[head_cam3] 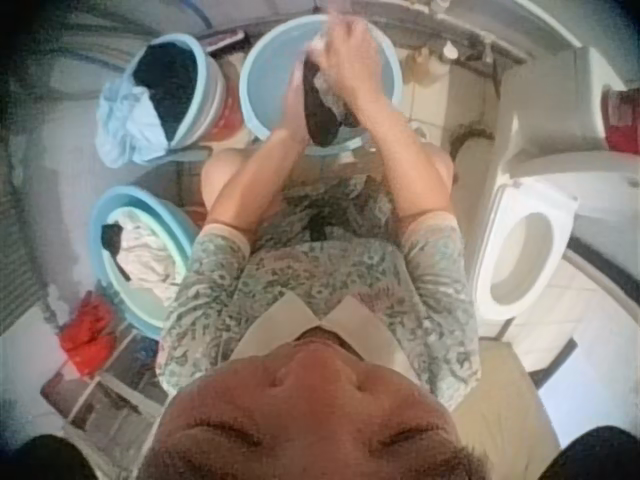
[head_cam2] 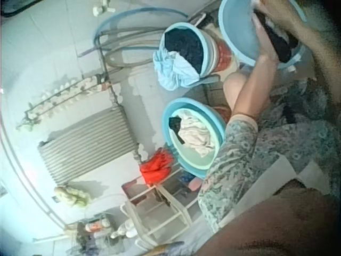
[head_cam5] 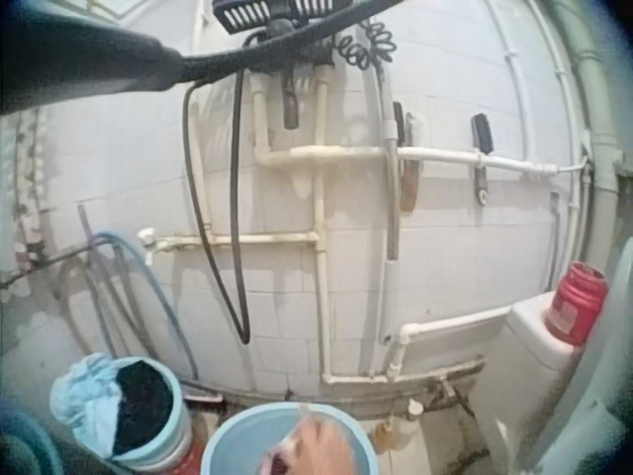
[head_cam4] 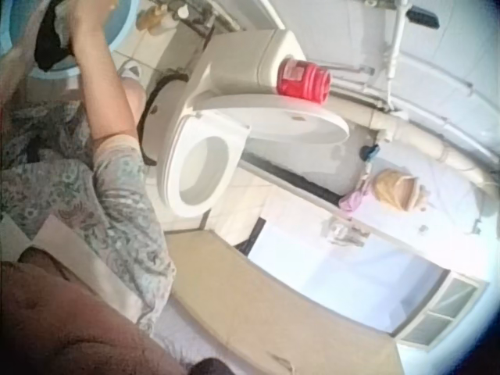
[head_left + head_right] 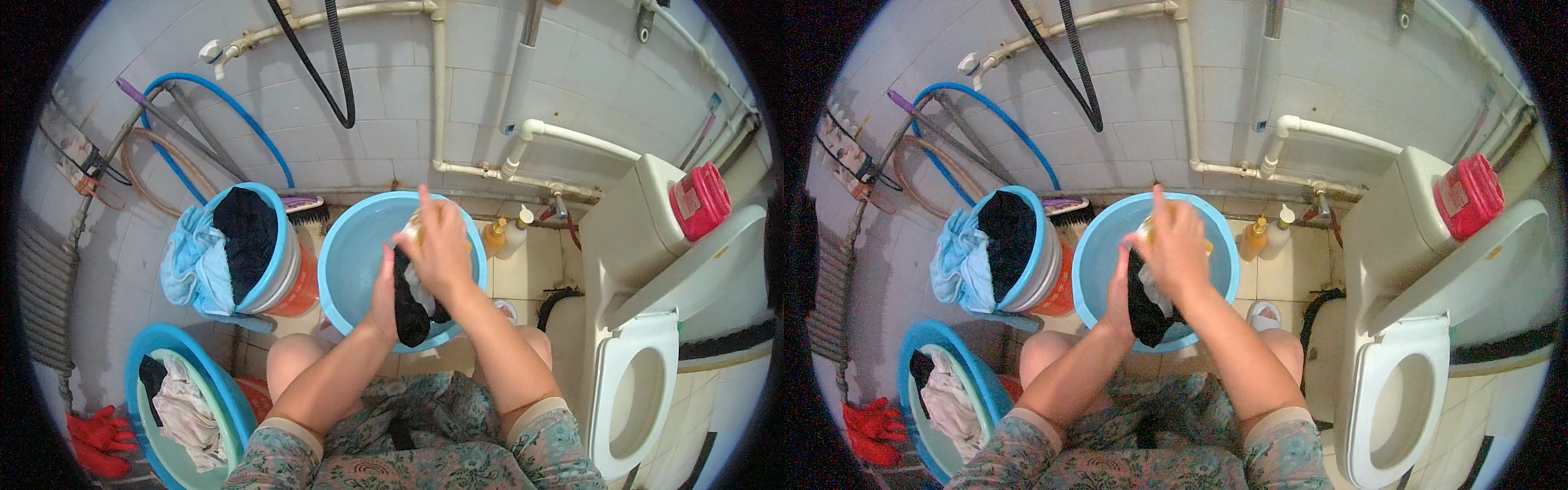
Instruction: The person sits on the floor and hand-washes a dark garment in a blue basin filled with water. They apply soap from a yellow bar to the garment, scrub it thoroughly, and rinse it in the basin.
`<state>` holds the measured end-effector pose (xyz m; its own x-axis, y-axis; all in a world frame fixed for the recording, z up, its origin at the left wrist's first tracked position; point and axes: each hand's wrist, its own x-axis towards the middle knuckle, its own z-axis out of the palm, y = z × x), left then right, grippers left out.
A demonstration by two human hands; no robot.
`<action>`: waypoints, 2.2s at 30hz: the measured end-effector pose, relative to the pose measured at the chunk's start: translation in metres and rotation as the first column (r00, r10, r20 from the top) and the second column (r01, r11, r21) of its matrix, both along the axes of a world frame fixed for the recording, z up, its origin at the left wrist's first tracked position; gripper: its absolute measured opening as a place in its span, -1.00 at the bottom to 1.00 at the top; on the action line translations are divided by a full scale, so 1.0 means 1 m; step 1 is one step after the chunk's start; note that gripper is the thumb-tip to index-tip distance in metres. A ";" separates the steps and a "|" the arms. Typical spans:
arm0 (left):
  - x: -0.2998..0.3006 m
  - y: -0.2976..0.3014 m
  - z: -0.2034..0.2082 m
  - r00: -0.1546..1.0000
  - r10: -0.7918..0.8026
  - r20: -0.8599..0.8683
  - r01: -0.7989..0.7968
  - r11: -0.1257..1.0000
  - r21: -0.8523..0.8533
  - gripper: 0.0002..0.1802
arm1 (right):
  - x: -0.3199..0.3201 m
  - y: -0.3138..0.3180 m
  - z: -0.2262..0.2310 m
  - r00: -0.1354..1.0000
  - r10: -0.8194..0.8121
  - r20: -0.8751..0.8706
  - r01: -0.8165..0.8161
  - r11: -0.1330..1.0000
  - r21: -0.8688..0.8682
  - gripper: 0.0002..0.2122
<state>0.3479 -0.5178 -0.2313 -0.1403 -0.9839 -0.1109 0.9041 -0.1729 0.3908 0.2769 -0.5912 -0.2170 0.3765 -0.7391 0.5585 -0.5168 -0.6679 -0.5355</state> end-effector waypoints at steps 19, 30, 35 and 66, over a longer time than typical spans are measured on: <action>0.018 0.007 -0.039 0.971 0.206 0.122 -0.208 0.978 0.002 -0.53 | 0.015 0.056 0.007 0.955 0.279 -0.101 -0.284 0.958 -0.038 -0.21; 0.013 -0.004 -0.040 0.999 0.029 0.045 -0.038 0.978 0.206 -0.56 | -0.001 0.003 -0.002 0.874 0.108 0.474 -0.288 0.900 0.326 -0.52; 0.019 -0.010 -0.035 0.995 -0.004 -0.100 0.016 0.992 0.125 -0.53 | -0.023 -0.012 0.003 0.648 0.053 0.760 -0.459 0.824 0.333 -0.37; 0.013 0.014 -0.042 0.994 0.015 0.110 -0.023 0.998 0.066 -0.52 | -0.009 -0.008 -0.017 0.951 -0.033 0.307 -0.065 0.950 0.304 -0.53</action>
<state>0.3610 -0.5037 -0.2730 -0.1052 -0.9760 -0.1907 0.8601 -0.1856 0.4752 0.2684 -0.5997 -0.2340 0.2377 -0.8877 0.3942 -0.2863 -0.4519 -0.8449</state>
